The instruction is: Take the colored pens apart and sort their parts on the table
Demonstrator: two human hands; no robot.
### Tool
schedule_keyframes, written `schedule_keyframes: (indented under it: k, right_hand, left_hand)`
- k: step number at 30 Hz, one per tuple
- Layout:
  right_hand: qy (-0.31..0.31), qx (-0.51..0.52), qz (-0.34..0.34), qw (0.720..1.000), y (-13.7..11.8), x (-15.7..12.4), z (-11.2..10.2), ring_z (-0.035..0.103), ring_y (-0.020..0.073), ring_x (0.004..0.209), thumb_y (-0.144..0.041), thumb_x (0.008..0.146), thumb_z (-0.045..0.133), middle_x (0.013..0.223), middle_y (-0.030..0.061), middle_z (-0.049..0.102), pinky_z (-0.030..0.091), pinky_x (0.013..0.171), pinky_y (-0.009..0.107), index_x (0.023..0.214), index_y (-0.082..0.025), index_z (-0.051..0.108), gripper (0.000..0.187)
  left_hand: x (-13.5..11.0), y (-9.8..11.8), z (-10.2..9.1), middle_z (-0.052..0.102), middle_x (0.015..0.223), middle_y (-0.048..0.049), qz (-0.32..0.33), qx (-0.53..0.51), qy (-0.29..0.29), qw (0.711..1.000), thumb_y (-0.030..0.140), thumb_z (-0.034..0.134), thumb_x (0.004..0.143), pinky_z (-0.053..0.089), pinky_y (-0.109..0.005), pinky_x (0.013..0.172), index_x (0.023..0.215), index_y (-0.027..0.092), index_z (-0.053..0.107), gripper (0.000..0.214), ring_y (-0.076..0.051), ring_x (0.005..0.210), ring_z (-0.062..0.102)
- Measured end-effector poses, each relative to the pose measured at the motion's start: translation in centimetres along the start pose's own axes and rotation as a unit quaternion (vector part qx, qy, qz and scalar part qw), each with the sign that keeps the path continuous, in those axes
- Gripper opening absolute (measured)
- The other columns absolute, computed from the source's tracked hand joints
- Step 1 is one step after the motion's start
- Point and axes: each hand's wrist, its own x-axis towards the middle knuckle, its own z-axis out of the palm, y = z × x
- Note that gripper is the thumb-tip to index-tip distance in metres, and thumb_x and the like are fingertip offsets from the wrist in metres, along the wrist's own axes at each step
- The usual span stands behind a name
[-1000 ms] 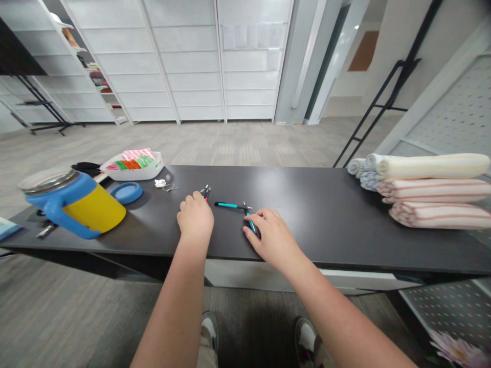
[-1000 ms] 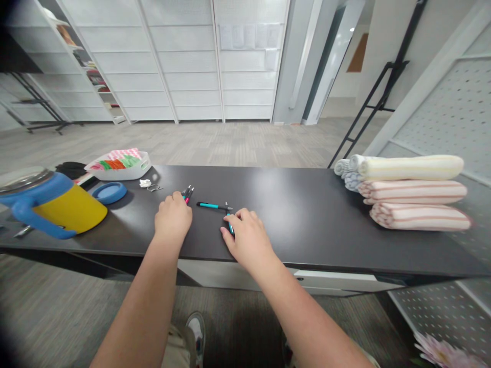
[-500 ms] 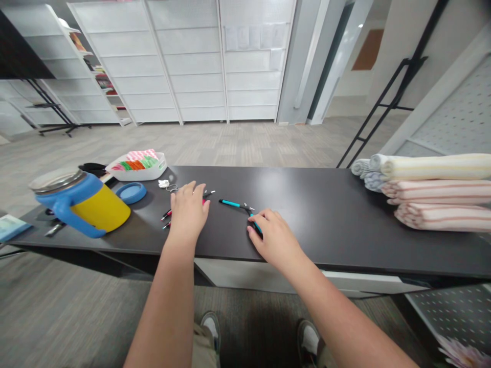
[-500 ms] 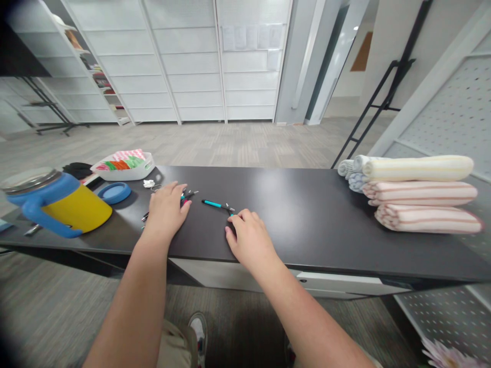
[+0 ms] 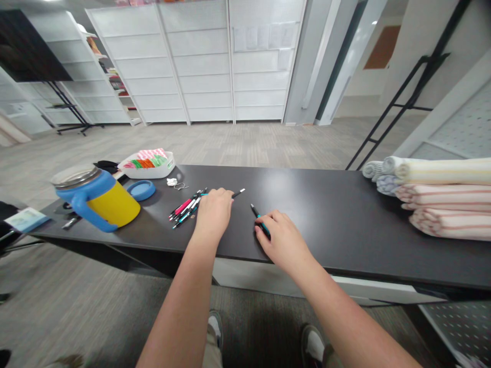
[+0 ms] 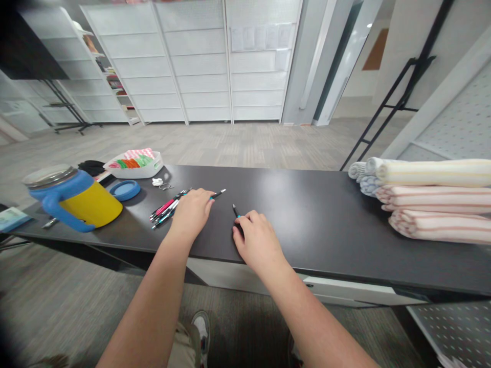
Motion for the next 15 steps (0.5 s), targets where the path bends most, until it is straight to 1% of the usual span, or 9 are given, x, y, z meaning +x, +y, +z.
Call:
schedule_keyframes:
  k: [3, 5, 7, 8, 9, 11, 13, 15]
  right_hand:
    - [0.002, 0.0, 0.001, 1.0, 0.0, 0.0, 0.0, 0.062, 0.027, 0.103, -0.028, 0.102, 0.058, 0.109, 0.0111, 0.067, 0.051, 0.097, 0.042, 0.114, -0.021, 0.074, 0.022]
    - [0.004, 0.0, -0.002, 1.0, 0.0, 0.0, 0.0, 0.062, 0.0272, 0.103, -0.028, 0.102, 0.058, 0.11, 0.0112, 0.067, 0.051, 0.098, 0.042, 0.115, -0.021, 0.074, 0.022]
    - [0.005, 0.0, -0.004, 1.0, 0.0, 0.0, 0.1, 0.062, 0.0272, 0.103, -0.028, 0.101, 0.059, 0.11, 0.0112, 0.067, 0.051, 0.098, 0.043, 0.114, -0.021, 0.074, 0.021]
    - [0.005, -0.001, -0.004, 1.0, 0.1, 0.0, 0.1, 0.062, 0.0272, 0.103, -0.028, 0.101, 0.059, 0.11, 0.0112, 0.067, 0.051, 0.097, 0.043, 0.114, -0.022, 0.074, 0.021]
    - [0.004, -0.003, -0.003, 1.0, 0.1, 0.0, 0.2, 0.062, 0.0272, 0.103, -0.028, 0.101, 0.059, 0.11, 0.0112, 0.067, 0.051, 0.097, 0.043, 0.114, -0.022, 0.074, 0.021]
    - [-0.001, -0.008, 0.0, 1.0, 0.0, 0.0, 0.2, 0.062, 0.0273, 0.103, -0.028, 0.101, 0.059, 0.109, 0.0113, 0.067, 0.051, 0.097, 0.043, 0.114, -0.022, 0.073, 0.021]
    - [-0.003, -0.011, 0.002, 1.0, 0.0, 0.0, 0.1, 0.062, 0.0273, 0.103, -0.029, 0.101, 0.058, 0.11, 0.0112, 0.067, 0.051, 0.097, 0.042, 0.114, -0.021, 0.073, 0.021]
    - [-0.004, -0.01, 0.002, 1.0, -0.1, 0.0, 0.1, 0.062, 0.0274, 0.104, -0.029, 0.101, 0.058, 0.11, 0.0112, 0.067, 0.051, 0.097, 0.042, 0.114, -0.021, 0.073, 0.022]
  left_hand:
    - [-0.3, -3.8, -1.0, 0.072, 0.124, -0.0138, -0.134, 0.009, 0.05, 0.99, 0.029, 0.048, 0.104, 0.05, -0.042, 0.099, 0.133, 0.021, 0.065, 0.035, -0.032, 0.116, 0.064]
    - [-0.8, -6.6, -1.1, 0.073, 0.125, -0.0148, -0.21, 0.009, 0.064, 0.975, 0.03, 0.05, 0.102, 0.05, -0.043, 0.099, 0.137, 0.02, 0.063, 0.039, -0.033, 0.116, 0.066]
    - [-1.5, -8.9, -0.9, 0.074, 0.121, -0.0159, -0.257, 0.015, 0.053, 0.965, 0.032, 0.05, 0.101, 0.052, -0.044, 0.094, 0.137, 0.021, 0.063, 0.04, -0.035, 0.112, 0.067]
    - [-1.7, -9.8, -0.7, 0.075, 0.119, -0.0166, -0.268, 0.016, 0.033, 0.963, 0.034, 0.051, 0.101, 0.052, -0.045, 0.093, 0.135, 0.02, 0.065, 0.04, -0.036, 0.111, 0.068]
    - [-1.9, -10.4, -0.5, 0.075, 0.12, -0.0172, -0.269, 0.014, 0.009, 0.963, 0.035, 0.05, 0.101, 0.052, -0.045, 0.094, 0.132, 0.019, 0.068, 0.039, -0.036, 0.111, 0.068]
    - [-2.0, -10.7, -0.2, 0.072, 0.128, -0.0171, -0.247, 0.015, 0.004, 0.969, 0.035, 0.047, 0.102, 0.05, -0.046, 0.1, 0.132, 0.019, 0.069, 0.04, -0.036, 0.117, 0.066]
    - [-1.6, -10.1, 0.0, 0.068, 0.139, -0.014, -0.187, 0.012, 0.023, 0.982, 0.031, 0.045, 0.103, 0.046, -0.044, 0.107, 0.135, 0.02, 0.067, 0.041, -0.033, 0.126, 0.062]
    - [-1.1, -9.0, 0.2, 0.067, 0.143, -0.01, -0.109, -0.001, 0.026, 0.994, 0.029, 0.045, 0.103, 0.041, -0.041, 0.113, 0.134, 0.023, 0.069, 0.039, -0.029, 0.13, 0.059]
